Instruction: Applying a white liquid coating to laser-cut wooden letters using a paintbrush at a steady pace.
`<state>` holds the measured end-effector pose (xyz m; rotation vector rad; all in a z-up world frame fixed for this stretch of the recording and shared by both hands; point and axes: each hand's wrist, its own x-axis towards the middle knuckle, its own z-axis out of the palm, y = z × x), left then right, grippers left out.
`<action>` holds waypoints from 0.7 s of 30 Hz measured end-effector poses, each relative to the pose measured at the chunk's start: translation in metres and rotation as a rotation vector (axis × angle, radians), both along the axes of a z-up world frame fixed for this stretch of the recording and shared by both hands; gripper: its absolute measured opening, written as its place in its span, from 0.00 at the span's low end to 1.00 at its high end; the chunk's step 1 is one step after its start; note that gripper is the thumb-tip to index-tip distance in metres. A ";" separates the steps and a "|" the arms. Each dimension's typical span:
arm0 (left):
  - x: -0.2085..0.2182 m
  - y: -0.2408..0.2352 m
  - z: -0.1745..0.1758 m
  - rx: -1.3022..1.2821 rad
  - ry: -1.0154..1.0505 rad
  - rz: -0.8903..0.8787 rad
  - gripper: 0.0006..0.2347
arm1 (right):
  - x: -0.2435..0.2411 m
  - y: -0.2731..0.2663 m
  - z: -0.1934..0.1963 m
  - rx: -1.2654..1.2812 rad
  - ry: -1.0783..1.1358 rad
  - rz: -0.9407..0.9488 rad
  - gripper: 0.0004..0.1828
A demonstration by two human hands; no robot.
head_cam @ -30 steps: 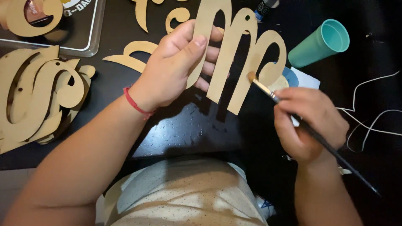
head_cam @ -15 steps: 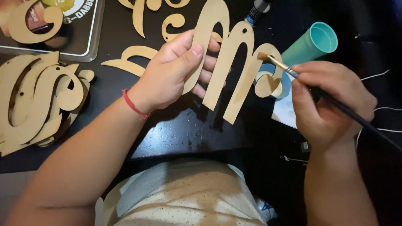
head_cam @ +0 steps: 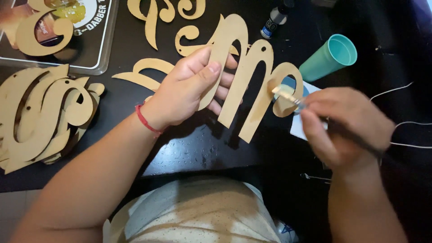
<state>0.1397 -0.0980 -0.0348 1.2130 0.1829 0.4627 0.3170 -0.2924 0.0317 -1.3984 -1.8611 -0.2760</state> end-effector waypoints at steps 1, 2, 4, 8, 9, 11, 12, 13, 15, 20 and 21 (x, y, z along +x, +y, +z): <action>0.000 0.000 0.000 0.000 0.001 0.001 0.16 | -0.002 -0.001 0.001 0.000 0.001 0.001 0.03; -0.001 -0.001 0.000 -0.013 0.002 0.000 0.16 | -0.004 -0.002 0.002 0.010 -0.051 -0.043 0.04; -0.001 -0.001 0.001 -0.028 0.005 -0.001 0.17 | -0.001 -0.002 0.000 0.018 -0.101 -0.087 0.05; -0.001 -0.001 0.002 -0.008 0.020 0.017 0.17 | 0.017 -0.008 -0.004 -0.059 -0.048 -0.007 0.06; -0.001 0.000 0.002 -0.013 0.017 0.011 0.18 | 0.020 -0.012 -0.003 -0.206 -0.121 0.068 0.05; -0.001 -0.001 0.001 -0.034 0.010 -0.002 0.17 | 0.008 -0.012 -0.006 -0.157 -0.026 0.073 0.03; 0.000 0.000 0.000 -0.047 -0.002 -0.009 0.16 | 0.003 -0.012 -0.008 -0.099 0.063 0.082 0.03; 0.001 -0.001 -0.001 -0.047 -0.003 -0.014 0.16 | 0.008 -0.019 -0.011 -0.100 0.062 0.077 0.03; 0.000 0.000 -0.002 -0.011 -0.018 0.004 0.16 | 0.020 -0.028 -0.016 0.124 0.098 -0.068 0.08; 0.002 0.008 -0.002 -0.020 0.108 -0.033 0.14 | 0.007 -0.031 -0.017 -0.094 0.083 -0.075 0.06; 0.003 0.010 -0.004 -0.049 0.178 -0.073 0.11 | 0.004 -0.032 -0.023 -0.132 0.102 -0.070 0.06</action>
